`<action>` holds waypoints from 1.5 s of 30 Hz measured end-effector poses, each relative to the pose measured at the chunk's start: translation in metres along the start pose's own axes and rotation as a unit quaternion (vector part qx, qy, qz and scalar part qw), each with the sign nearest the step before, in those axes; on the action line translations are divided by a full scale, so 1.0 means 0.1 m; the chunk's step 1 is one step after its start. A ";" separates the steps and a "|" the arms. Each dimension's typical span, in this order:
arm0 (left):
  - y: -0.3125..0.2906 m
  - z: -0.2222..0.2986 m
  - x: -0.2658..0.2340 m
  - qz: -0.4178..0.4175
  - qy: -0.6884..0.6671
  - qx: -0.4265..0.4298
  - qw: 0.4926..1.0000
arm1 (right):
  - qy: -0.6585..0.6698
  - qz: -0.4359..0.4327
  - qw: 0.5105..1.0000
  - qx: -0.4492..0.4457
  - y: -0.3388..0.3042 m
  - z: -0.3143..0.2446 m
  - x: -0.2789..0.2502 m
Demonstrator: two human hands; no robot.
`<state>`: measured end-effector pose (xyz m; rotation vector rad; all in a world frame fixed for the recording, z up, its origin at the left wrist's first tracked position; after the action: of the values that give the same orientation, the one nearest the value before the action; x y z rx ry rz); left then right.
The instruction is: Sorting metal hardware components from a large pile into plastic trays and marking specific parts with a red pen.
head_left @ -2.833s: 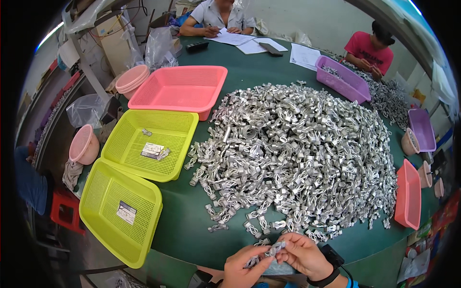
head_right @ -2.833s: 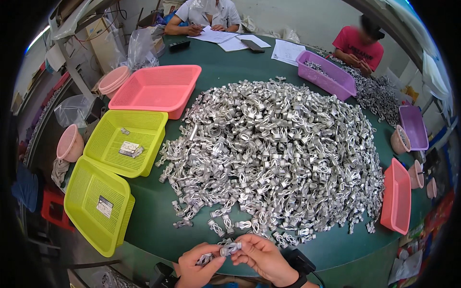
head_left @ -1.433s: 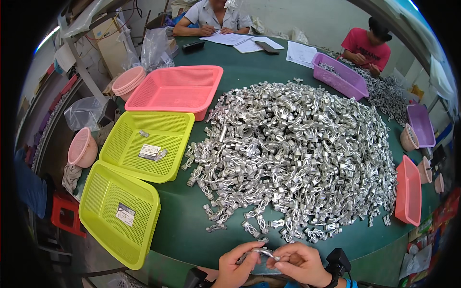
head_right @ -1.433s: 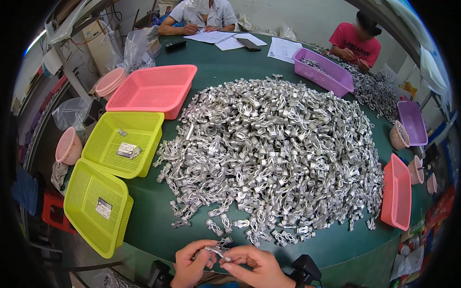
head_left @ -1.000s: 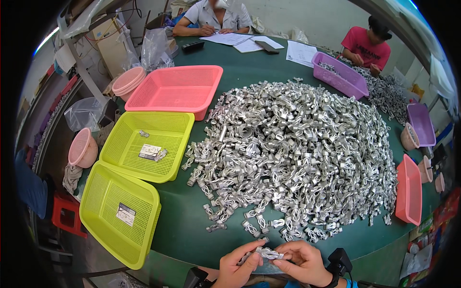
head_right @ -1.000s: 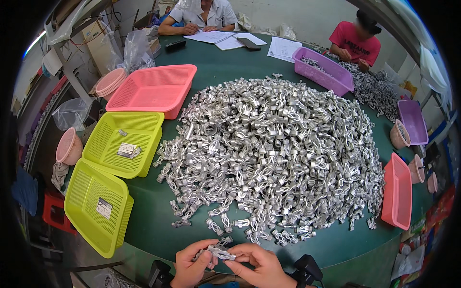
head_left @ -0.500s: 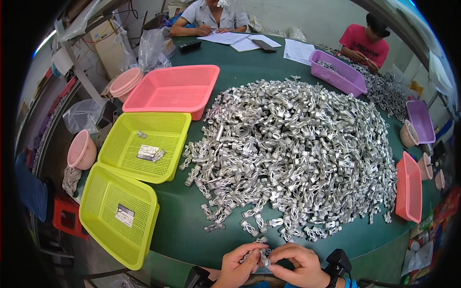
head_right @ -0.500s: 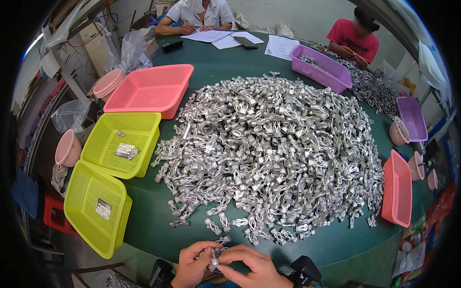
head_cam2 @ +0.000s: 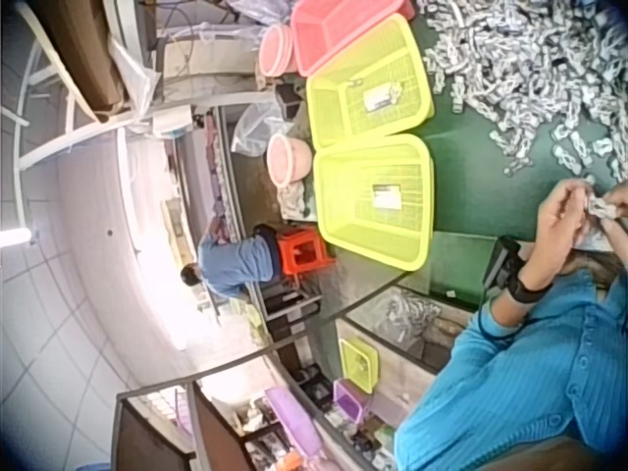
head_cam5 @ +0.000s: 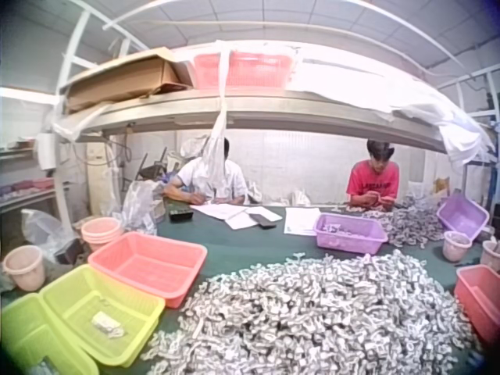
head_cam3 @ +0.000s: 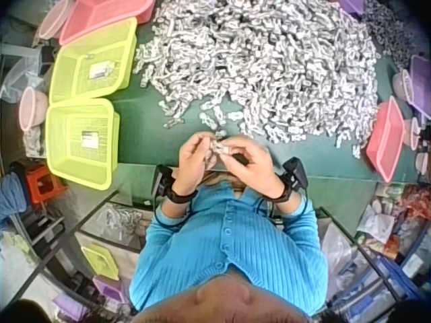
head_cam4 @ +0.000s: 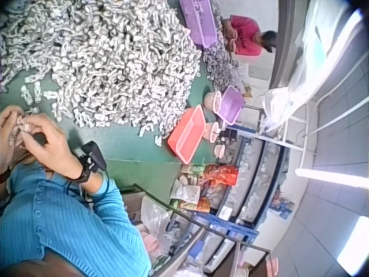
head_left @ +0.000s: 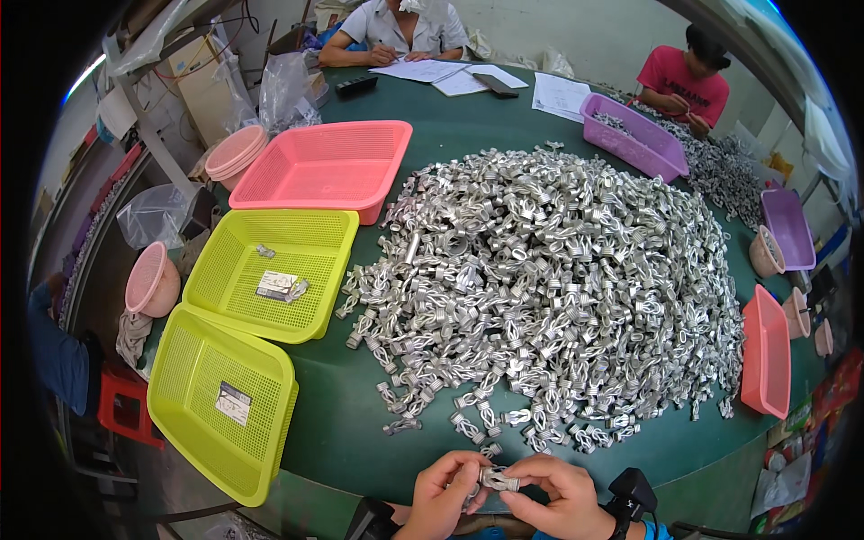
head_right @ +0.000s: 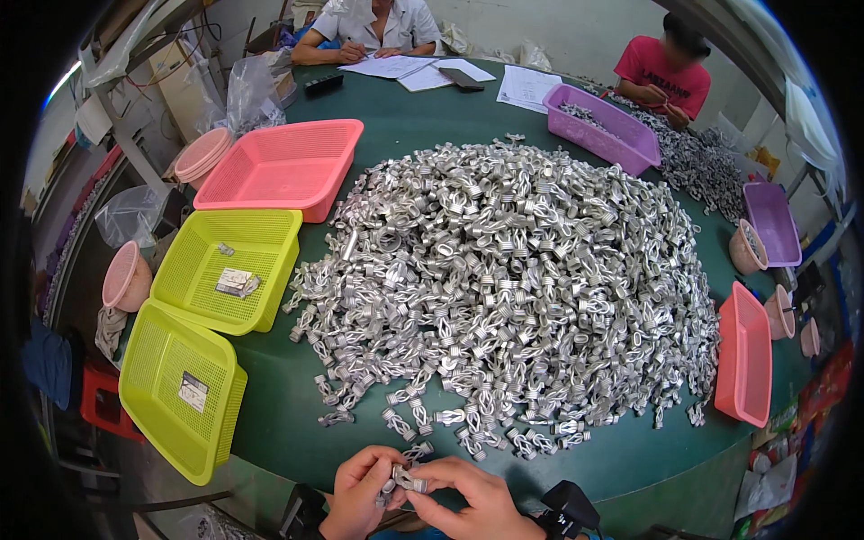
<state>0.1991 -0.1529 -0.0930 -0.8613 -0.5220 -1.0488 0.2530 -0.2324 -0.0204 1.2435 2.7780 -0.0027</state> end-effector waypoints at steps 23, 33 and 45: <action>-0.11 0.22 -0.01 0.009 -0.262 -0.034 0.964 | -0.441 -0.062 0.871 -0.208 0.64 0.08 0.03; -0.08 0.36 0.21 0.036 0.178 0.136 0.974 | 0.087 -0.137 0.966 0.199 0.14 0.51 0.07; -0.06 0.35 -0.08 0.076 0.194 0.123 0.970 | -0.409 -0.008 0.902 -0.136 0.47 0.05 -0.15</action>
<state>0.1911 -0.1212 -0.0769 -0.4523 -0.2430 -0.9579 0.2977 -0.2123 -0.0220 0.8654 1.9731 -0.1072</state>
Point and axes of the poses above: each hand's wrist, its own y-axis towards the middle knuckle, its own x-axis out of the palm, z = x × y, the point moved 8 cm from there along y, towards the middle knuckle, and after that the axes turned 5 degrees about -y, right-handed, at the moved point
